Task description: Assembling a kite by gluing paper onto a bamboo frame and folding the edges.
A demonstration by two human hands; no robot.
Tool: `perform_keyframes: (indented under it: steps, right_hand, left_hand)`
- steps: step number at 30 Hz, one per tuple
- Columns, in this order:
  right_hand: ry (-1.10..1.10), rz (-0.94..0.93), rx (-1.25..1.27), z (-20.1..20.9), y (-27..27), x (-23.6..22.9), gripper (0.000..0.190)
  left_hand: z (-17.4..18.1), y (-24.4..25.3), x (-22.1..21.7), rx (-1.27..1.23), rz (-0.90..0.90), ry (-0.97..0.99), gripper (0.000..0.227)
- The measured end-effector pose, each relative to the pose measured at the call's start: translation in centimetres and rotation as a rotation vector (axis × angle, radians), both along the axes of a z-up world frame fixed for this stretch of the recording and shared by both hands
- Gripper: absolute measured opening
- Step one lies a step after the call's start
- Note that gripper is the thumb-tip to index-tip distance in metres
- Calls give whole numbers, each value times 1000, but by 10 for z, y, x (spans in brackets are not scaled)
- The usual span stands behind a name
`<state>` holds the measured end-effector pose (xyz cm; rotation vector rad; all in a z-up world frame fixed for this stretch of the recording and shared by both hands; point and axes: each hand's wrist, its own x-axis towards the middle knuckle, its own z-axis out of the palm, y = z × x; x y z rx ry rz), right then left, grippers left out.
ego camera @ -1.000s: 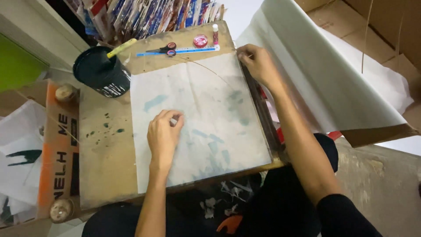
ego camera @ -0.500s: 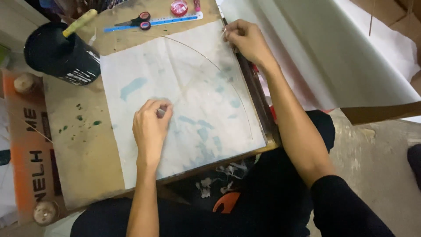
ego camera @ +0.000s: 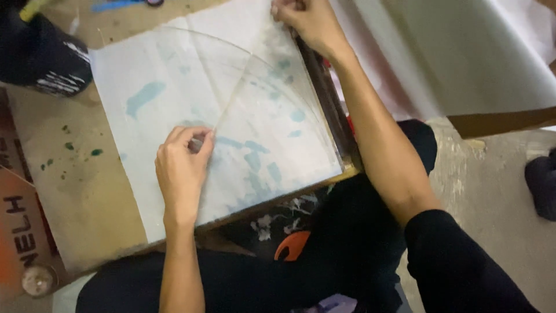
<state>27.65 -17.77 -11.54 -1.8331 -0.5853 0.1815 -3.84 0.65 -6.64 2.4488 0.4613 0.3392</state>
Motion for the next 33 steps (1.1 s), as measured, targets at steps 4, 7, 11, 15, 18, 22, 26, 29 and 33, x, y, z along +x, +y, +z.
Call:
perform_keyframes:
  steps: [4, 7, 11, 15, 18, 22, 26, 29, 33]
  right_hand:
    - [118, -45, -96, 43, -2, -37, 16]
    - [115, 37, -54, 46, -2, -44, 19]
    - [105, 28, -111, 51, -4, -48, 18]
    - [183, -67, -200, 51, -6, -50, 25]
    - [53, -3, -145, 37, -9, -39, 4]
    - [61, 55, -85, 28, -8, -33, 10]
    - [120, -10, -160, 39, -8, -32, 6]
    - [159, -3, -168, 37, -11, -31, 5]
    - [117, 37, -126, 27, -13, -25, 4]
  left_hand:
    - [3, -6, -5, -42, 28, 10, 10]
    - [-1, -6, -8, -36, 11, 23, 9]
    - [-4, -4, -9, -40, 23, 5, 8]
    - [-5, -2, -9, -38, 15, -2, 7]
    - [-2, -4, -8, -50, 31, 14, 9]
    - [-4, -6, -9, -4, 36, 31, 8]
    - [7, -15, 4, 304, 6, -11, 25]
    - [10, -31, 55, 272, -23, -227, 13]
    - [-30, -33, 156, 437, -48, -334, 11]
